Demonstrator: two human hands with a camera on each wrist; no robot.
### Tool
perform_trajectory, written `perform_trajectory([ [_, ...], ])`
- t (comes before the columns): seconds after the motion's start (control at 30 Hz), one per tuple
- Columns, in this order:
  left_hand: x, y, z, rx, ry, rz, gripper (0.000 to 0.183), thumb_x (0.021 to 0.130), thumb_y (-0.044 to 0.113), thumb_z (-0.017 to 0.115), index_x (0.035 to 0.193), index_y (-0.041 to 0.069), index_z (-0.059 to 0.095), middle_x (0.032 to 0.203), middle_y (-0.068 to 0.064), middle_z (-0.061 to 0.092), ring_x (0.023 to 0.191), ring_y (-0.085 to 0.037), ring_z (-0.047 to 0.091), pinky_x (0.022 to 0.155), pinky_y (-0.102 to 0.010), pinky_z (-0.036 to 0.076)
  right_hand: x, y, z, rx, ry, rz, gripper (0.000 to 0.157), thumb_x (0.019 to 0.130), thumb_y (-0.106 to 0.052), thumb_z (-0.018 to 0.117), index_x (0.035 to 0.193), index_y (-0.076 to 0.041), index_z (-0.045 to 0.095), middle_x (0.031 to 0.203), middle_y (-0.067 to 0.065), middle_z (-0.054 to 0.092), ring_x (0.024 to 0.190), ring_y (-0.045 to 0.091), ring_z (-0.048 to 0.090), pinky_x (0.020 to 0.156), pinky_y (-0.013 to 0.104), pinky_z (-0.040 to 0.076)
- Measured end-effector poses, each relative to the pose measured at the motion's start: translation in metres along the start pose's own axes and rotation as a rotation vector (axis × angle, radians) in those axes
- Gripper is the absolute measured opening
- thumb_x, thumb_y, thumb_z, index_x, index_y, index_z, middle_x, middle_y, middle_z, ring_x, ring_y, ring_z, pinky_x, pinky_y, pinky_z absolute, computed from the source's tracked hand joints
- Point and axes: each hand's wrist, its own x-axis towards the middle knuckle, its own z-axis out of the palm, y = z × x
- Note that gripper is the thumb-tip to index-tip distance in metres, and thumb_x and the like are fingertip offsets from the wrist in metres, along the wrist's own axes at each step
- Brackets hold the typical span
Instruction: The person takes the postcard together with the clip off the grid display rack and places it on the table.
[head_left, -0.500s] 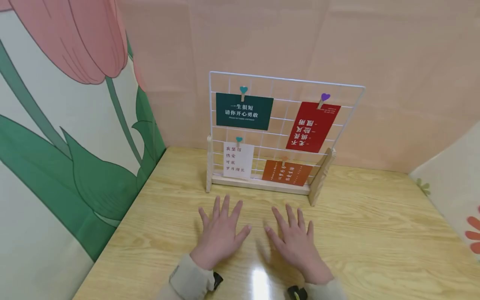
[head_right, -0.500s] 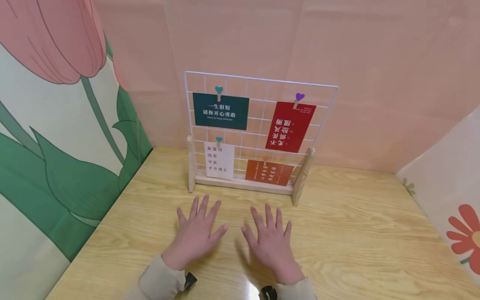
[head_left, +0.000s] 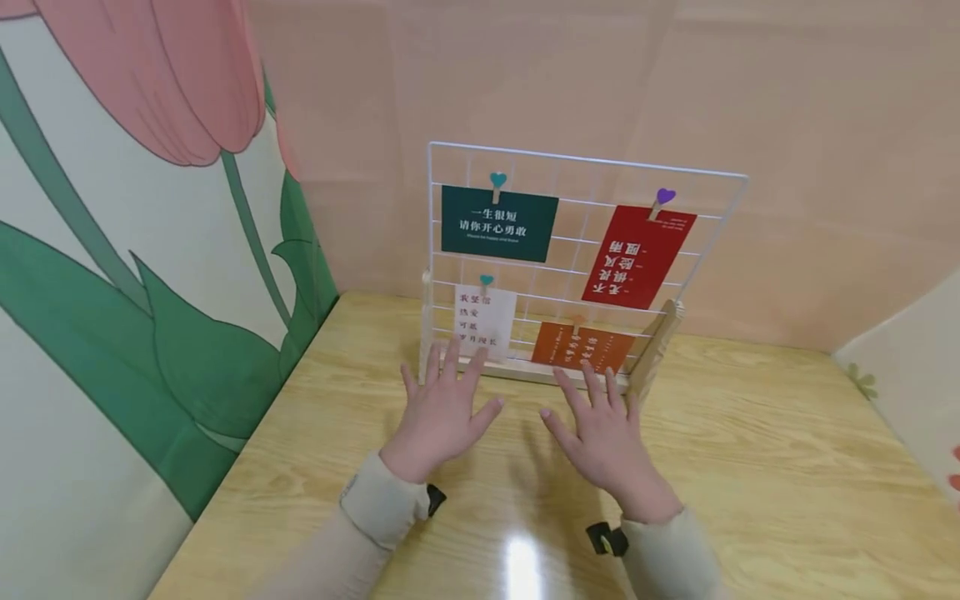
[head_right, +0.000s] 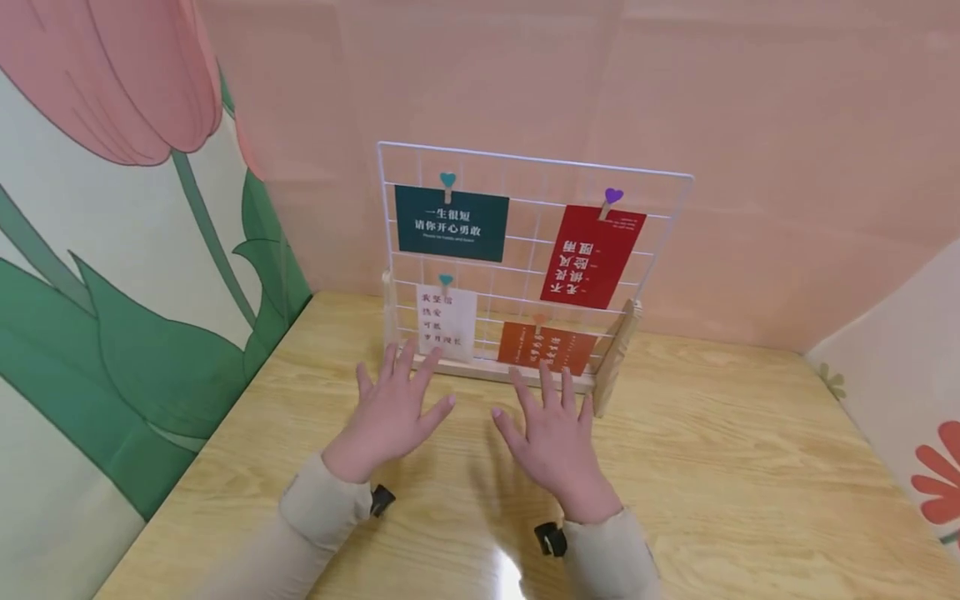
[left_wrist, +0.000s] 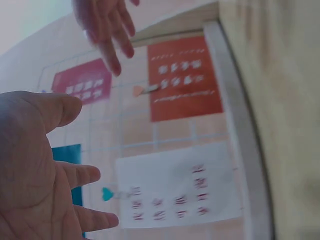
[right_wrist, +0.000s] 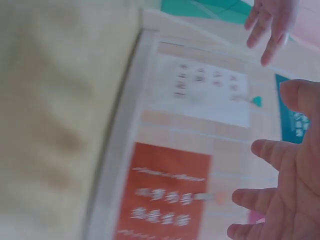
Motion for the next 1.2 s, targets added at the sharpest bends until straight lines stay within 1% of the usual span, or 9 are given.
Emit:
perform_trajectory([
  [0.07, 0.010, -0.001, -0.011, 0.003, 0.019, 0.010, 0.073, 0.103, 0.058, 0.050, 0.163, 0.019, 0.033, 0.167, -0.023, 0.023, 0.152, -0.050, 0.016, 0.110, -0.080, 0.014, 0.011, -0.004, -0.011, 0.000, 0.027, -0.023, 0.065, 0.105, -0.046, 0.055, 0.159, -0.012, 0.041, 0.162, 0.029, 0.027, 0.148, 0.057, 0.015, 0.109, 0.082, 0.014],
  [0.17, 0.025, -0.003, -0.028, -0.022, 0.074, 0.041, 0.071, 0.104, 0.052, 0.053, 0.162, 0.016, 0.034, 0.163, -0.025, 0.028, 0.149, -0.049, 0.024, 0.113, -0.073, 0.024, 0.032, -0.011, -0.029, -0.003, 0.089, -0.076, 0.063, 0.104, -0.039, 0.060, 0.156, -0.010, 0.043, 0.158, 0.029, 0.034, 0.145, 0.056, 0.024, 0.108, 0.080, 0.022],
  [0.3, 0.044, -0.009, -0.048, -0.138, 0.143, 0.073, 0.067, 0.104, 0.043, 0.057, 0.158, 0.008, 0.037, 0.159, -0.025, 0.035, 0.144, -0.045, 0.034, 0.111, -0.066, 0.034, 0.061, -0.023, -0.054, 0.018, 0.174, -0.143, 0.061, 0.101, -0.031, 0.065, 0.153, -0.005, 0.046, 0.152, 0.028, 0.042, 0.138, 0.051, 0.038, 0.107, 0.074, 0.034],
  [0.43, 0.064, -0.013, -0.059, -0.266, 0.175, 0.072, 0.066, 0.105, 0.039, 0.056, 0.158, 0.003, 0.036, 0.158, -0.022, 0.038, 0.144, -0.040, 0.036, 0.115, -0.059, 0.033, 0.090, -0.036, -0.079, 0.051, 0.231, -0.159, 0.062, 0.099, -0.028, 0.066, 0.152, -0.003, 0.047, 0.149, 0.026, 0.046, 0.135, 0.046, 0.043, 0.108, 0.066, 0.039],
  [0.6, 0.081, -0.016, -0.069, -0.350, 0.175, 0.060, 0.064, 0.107, 0.037, 0.053, 0.158, 0.004, 0.034, 0.161, -0.019, 0.033, 0.148, -0.037, 0.031, 0.119, -0.053, 0.029, 0.120, -0.048, -0.103, 0.048, 0.262, -0.160, 0.059, 0.101, -0.028, 0.064, 0.151, -0.003, 0.048, 0.148, 0.026, 0.047, 0.130, 0.044, 0.049, 0.107, 0.060, 0.043],
  [0.73, 0.090, -0.014, -0.078, -0.388, 0.156, 0.037, 0.064, 0.107, 0.036, 0.054, 0.159, 0.006, 0.032, 0.165, -0.017, 0.027, 0.152, -0.034, 0.024, 0.121, -0.053, 0.025, 0.139, -0.055, -0.116, 0.036, 0.279, -0.166, 0.057, 0.103, -0.027, 0.062, 0.151, -0.001, 0.048, 0.150, 0.025, 0.045, 0.127, 0.043, 0.050, 0.106, 0.057, 0.046],
  [0.9, 0.098, -0.011, -0.084, -0.424, 0.150, 0.017, 0.066, 0.106, 0.037, 0.055, 0.160, 0.007, 0.030, 0.167, -0.018, 0.022, 0.153, -0.036, 0.021, 0.121, -0.054, 0.024, 0.159, -0.067, -0.131, 0.012, 0.276, -0.187, 0.056, 0.104, -0.027, 0.058, 0.152, -0.001, 0.046, 0.153, 0.023, 0.043, 0.135, 0.041, 0.046, 0.113, 0.054, 0.039],
  [1.07, 0.102, -0.013, -0.085, -0.483, 0.168, -0.012, 0.066, 0.106, 0.036, 0.053, 0.160, 0.007, 0.029, 0.167, -0.017, 0.022, 0.152, -0.035, 0.023, 0.121, -0.053, 0.026, 0.175, -0.082, -0.141, -0.070, 0.257, -0.203, 0.054, 0.106, -0.027, 0.054, 0.152, 0.000, 0.045, 0.154, 0.022, 0.046, 0.138, 0.041, 0.046, 0.115, 0.053, 0.037],
  [1.2, 0.103, -0.015, -0.086, -0.529, 0.208, -0.041, 0.066, 0.106, 0.034, 0.055, 0.160, 0.007, 0.028, 0.167, -0.017, 0.020, 0.152, -0.034, 0.022, 0.120, -0.053, 0.027, 0.183, -0.093, -0.144, -0.146, 0.220, -0.209, 0.054, 0.107, -0.028, 0.051, 0.153, -0.001, 0.045, 0.154, 0.022, 0.047, 0.139, 0.041, 0.046, 0.115, 0.052, 0.037],
])
